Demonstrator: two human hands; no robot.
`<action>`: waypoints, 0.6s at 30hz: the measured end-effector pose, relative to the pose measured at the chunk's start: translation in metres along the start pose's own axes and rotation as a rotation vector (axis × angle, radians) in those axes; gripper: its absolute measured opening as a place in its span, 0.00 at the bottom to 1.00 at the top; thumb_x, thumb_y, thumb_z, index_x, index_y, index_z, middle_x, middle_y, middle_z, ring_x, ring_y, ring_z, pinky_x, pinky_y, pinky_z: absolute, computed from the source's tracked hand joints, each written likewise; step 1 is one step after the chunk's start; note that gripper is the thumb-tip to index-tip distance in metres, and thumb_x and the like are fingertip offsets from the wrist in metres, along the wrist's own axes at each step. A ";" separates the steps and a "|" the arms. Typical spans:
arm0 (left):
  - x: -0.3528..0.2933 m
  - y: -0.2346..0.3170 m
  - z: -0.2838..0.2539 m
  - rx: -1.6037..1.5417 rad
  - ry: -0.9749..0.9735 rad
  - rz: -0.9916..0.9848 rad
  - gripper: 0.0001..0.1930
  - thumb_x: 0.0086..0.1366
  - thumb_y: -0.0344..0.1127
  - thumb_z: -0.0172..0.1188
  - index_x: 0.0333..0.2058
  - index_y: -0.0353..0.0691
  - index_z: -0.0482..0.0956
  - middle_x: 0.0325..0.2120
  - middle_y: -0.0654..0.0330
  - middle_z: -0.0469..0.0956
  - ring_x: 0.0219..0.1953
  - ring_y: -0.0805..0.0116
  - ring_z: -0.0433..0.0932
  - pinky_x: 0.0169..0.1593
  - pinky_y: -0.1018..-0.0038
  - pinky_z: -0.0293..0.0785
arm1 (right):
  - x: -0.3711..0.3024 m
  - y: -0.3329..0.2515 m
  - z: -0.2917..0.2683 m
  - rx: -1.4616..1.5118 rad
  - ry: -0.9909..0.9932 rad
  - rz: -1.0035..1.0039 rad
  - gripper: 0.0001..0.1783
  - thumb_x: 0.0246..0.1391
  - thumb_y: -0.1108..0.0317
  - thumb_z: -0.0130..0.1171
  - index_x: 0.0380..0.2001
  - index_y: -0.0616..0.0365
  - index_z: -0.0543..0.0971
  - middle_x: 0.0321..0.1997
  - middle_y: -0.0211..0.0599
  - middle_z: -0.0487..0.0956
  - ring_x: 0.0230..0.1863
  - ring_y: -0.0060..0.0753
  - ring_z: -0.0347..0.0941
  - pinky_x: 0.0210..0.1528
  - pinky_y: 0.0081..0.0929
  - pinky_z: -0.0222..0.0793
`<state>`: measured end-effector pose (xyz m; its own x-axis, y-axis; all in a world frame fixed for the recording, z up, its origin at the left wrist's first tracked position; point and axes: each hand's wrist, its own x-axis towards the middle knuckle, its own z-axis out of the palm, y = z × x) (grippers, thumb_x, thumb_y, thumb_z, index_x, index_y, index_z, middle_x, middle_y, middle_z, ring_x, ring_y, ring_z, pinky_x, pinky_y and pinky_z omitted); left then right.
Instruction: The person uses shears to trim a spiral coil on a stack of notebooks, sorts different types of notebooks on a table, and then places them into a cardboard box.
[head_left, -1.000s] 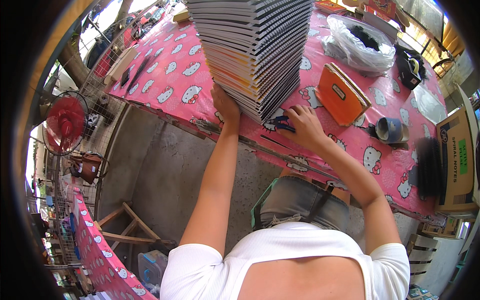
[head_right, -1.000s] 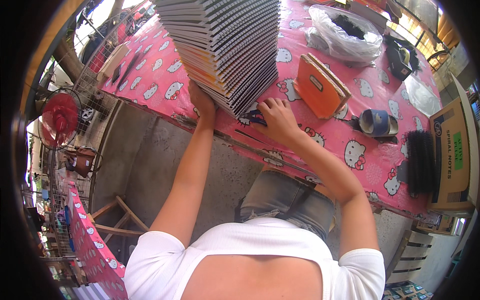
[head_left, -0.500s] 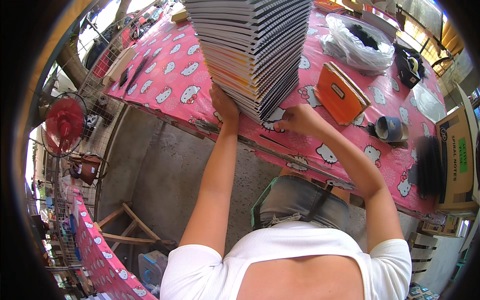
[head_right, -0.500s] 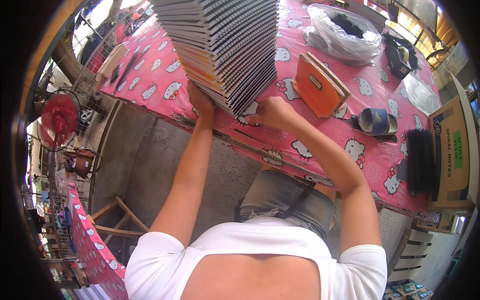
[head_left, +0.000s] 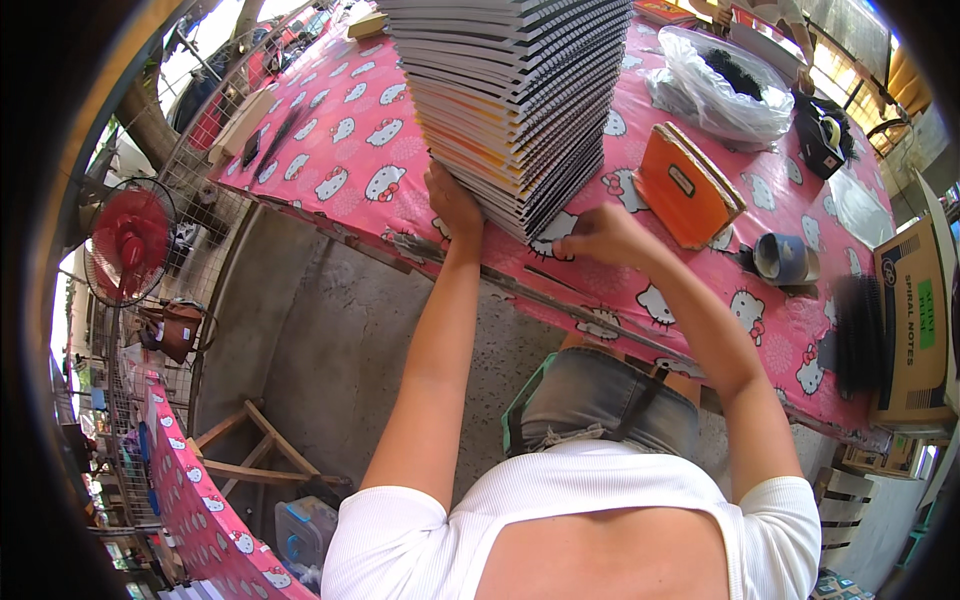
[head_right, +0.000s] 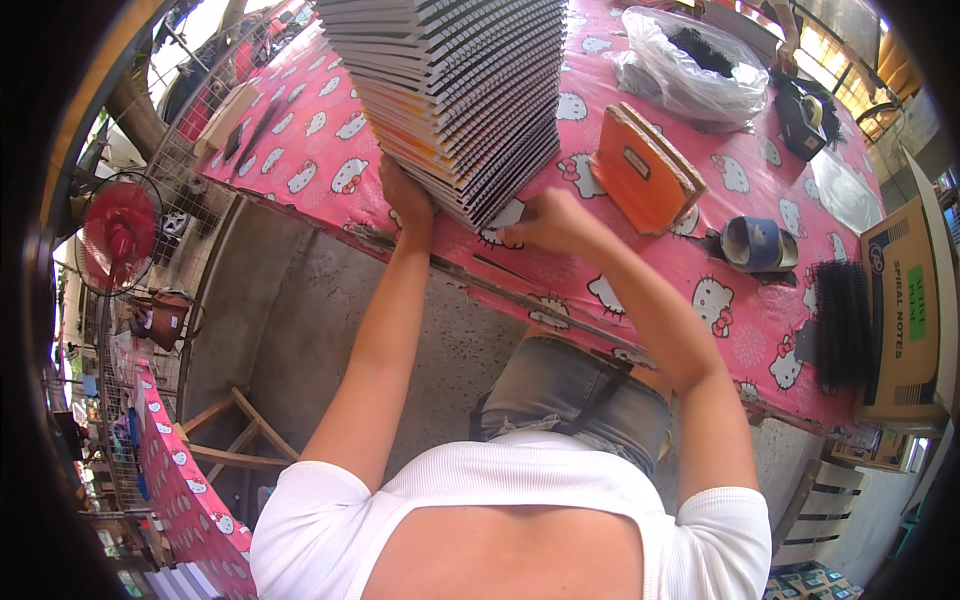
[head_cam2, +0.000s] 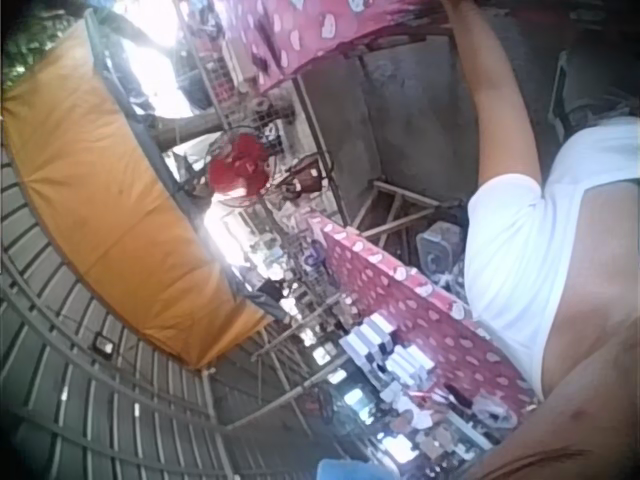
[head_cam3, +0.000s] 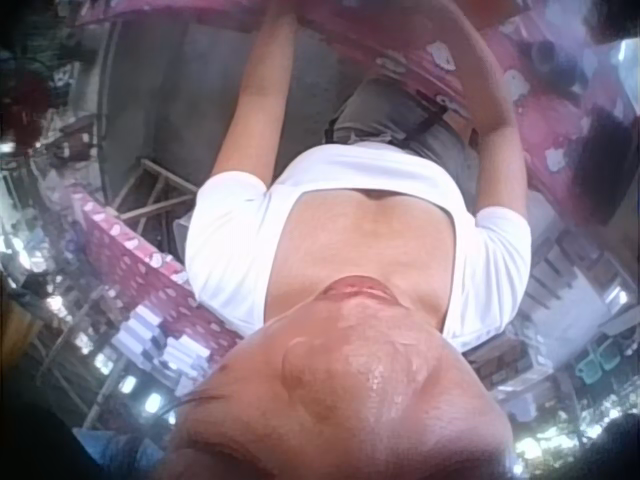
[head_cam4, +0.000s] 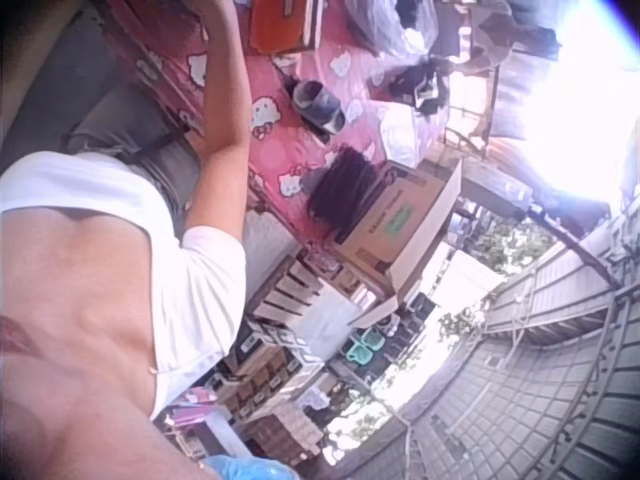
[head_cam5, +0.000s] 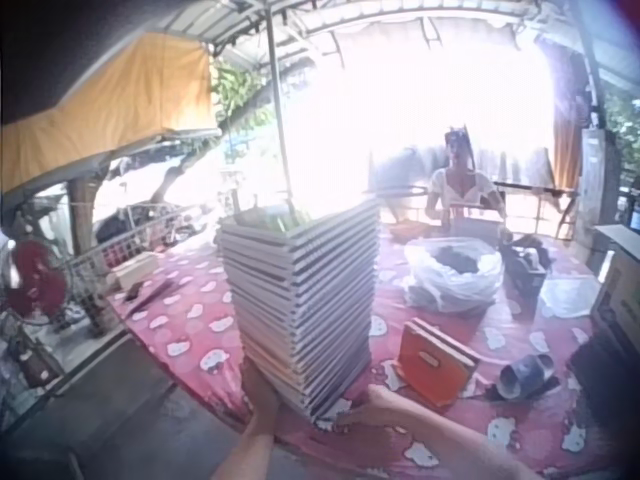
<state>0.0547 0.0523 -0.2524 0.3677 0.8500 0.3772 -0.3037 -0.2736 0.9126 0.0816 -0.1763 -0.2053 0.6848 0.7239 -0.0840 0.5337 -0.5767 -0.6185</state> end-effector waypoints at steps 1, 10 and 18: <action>0.001 -0.002 -0.003 -0.035 -0.001 -0.008 0.23 0.70 0.48 0.37 0.39 0.30 0.70 0.33 0.52 0.75 0.35 0.64 0.72 0.41 0.69 0.67 | 0.007 -0.004 -0.010 0.068 -0.201 0.178 0.24 0.42 0.49 0.64 0.27 0.62 0.79 0.22 0.42 0.76 0.25 0.37 0.75 0.27 0.35 0.70; 0.000 0.005 -0.006 -0.015 -0.019 -0.034 0.24 0.70 0.49 0.37 0.42 0.29 0.70 0.34 0.50 0.75 0.35 0.62 0.73 0.41 0.69 0.67 | -0.015 -0.006 0.010 -0.218 0.019 -0.154 0.25 0.39 0.49 0.66 0.33 0.59 0.78 0.35 0.41 0.77 0.42 0.45 0.72 0.43 0.43 0.65; 0.001 0.004 -0.005 -0.055 -0.007 -0.024 0.25 0.70 0.51 0.38 0.39 0.29 0.70 0.32 0.52 0.76 0.34 0.63 0.73 0.40 0.69 0.67 | -0.022 0.002 0.040 -0.366 0.313 -0.292 0.23 0.41 0.52 0.64 0.36 0.56 0.76 0.39 0.40 0.74 0.44 0.45 0.68 0.43 0.39 0.63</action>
<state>0.0491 0.0542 -0.2495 0.3811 0.8530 0.3567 -0.3424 -0.2281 0.9114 0.0476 -0.1786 -0.2360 0.5675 0.7584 0.3206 0.8224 -0.5033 -0.2652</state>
